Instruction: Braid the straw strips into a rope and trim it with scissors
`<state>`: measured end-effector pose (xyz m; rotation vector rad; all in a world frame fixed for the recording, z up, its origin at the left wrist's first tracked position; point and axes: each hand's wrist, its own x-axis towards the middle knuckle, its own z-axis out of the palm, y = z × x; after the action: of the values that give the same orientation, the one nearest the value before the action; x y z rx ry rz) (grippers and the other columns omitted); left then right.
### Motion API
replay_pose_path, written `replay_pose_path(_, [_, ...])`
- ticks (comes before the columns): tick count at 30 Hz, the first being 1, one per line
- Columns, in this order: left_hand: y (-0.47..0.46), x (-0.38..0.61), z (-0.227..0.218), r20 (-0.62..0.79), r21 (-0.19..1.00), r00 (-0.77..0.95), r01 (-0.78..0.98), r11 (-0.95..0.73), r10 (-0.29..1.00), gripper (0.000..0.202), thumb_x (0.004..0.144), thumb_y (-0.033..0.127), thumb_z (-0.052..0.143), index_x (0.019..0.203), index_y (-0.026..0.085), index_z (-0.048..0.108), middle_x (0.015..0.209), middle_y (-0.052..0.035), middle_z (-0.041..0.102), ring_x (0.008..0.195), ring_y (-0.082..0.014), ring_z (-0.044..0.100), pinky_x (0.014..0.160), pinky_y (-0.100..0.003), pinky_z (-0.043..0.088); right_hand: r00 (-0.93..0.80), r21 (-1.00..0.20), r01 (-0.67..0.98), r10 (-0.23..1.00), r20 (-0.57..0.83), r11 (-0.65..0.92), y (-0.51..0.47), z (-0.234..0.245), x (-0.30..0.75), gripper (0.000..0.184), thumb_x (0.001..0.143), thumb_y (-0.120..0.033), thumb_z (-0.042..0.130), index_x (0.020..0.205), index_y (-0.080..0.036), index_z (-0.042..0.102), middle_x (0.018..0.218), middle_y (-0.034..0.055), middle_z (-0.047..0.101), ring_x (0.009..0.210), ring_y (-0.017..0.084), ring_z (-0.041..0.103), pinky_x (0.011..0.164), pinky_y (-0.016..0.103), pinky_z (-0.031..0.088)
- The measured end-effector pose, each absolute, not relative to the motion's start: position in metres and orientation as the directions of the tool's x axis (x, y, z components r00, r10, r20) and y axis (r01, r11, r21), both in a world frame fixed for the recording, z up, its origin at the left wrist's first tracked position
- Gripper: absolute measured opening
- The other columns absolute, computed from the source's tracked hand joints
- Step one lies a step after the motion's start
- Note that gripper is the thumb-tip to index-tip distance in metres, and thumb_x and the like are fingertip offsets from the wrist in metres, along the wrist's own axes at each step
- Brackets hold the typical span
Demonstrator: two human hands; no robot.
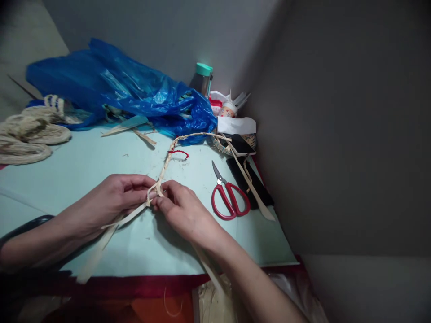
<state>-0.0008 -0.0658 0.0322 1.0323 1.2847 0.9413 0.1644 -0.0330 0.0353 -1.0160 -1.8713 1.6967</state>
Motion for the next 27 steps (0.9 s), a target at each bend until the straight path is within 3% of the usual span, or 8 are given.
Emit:
replay_pose_path(3, [-0.067,-0.001,0.033,-0.189,0.945,0.011,0.272,0.179,0.982,0.01,0.077,0.023,0.062,0.075,0.017,0.07,0.068,-0.0011,0.068,0.063,-0.0142,0.056,0.057,-0.022,0.04,-0.617,-0.94,0.318,0.78,-0.107,0.122,-0.032,0.033,0.166,0.016,0.089,-0.021,0.05,0.073,-0.017,0.055,0.066,-0.0033,0.047,0.06,0.009,0.041,0.055,0.021,0.032])
replay_pose_path(11, [-0.074,-0.001,0.035,0.035,0.708,0.018,0.705,-0.037,0.999,0.019,0.083,0.027,0.056,0.071,0.021,0.069,0.056,0.0009,0.06,0.052,-0.0141,0.047,0.051,-0.024,0.031,-0.53,-0.948,0.291,0.847,-0.044,0.132,-0.031,0.022,0.164,0.032,0.091,-0.024,0.049,0.062,-0.016,0.057,0.056,-0.0042,0.046,0.055,0.008,0.039,0.054,0.022,0.029])
replay_pose_path(18, [-0.073,0.001,0.039,0.19,0.564,0.035,0.814,-0.138,0.981,0.022,0.081,0.026,0.054,0.066,0.019,0.069,0.053,0.001,0.061,0.046,-0.0119,0.047,0.05,-0.024,0.031,-0.488,-0.946,0.292,0.873,-0.023,0.139,-0.034,0.023,0.163,0.031,0.09,-0.022,0.049,0.064,-0.014,0.066,0.059,-0.0002,0.062,0.057,0.01,0.049,0.06,0.022,0.036])
replay_pose_path(22, [-0.076,0.004,0.042,0.288,0.447,0.076,0.871,-0.204,0.955,0.026,0.081,0.026,0.054,0.058,0.019,0.06,0.048,0.0016,0.054,0.044,-0.011,0.043,0.049,-0.024,0.028,-0.498,-0.981,0.162,0.867,0.012,0.107,-0.034,0.018,0.161,0.031,0.089,-0.024,0.05,0.065,-0.015,0.067,0.067,0.0011,0.065,0.066,0.012,0.054,0.068,0.023,0.039])
replay_pose_path(24, [-0.08,0.006,0.042,0.349,0.338,0.134,0.905,-0.258,0.928,0.027,0.082,0.023,0.052,0.056,0.018,0.056,0.049,0.0008,0.053,0.044,-0.0114,0.044,0.049,-0.025,0.028,-0.504,-0.993,0.091,0.864,0.014,0.07,-0.033,0.017,0.161,0.027,0.088,-0.024,0.052,0.067,-0.016,0.067,0.067,-0.0004,0.063,0.067,0.012,0.053,0.068,0.023,0.039])
replay_pose_path(27, [-0.087,0.011,0.039,0.38,0.164,0.246,0.931,-0.326,0.892,0.025,0.086,0.021,0.048,0.065,0.017,0.061,0.059,-0.0034,0.06,0.049,-0.0148,0.053,0.05,-0.027,0.031,-0.509,-0.998,0.068,0.86,-0.022,0.014,-0.033,0.018,0.163,0.027,0.087,-0.024,0.054,0.062,-0.016,0.061,0.055,-0.0043,0.049,0.056,0.009,0.041,0.057,0.022,0.033])
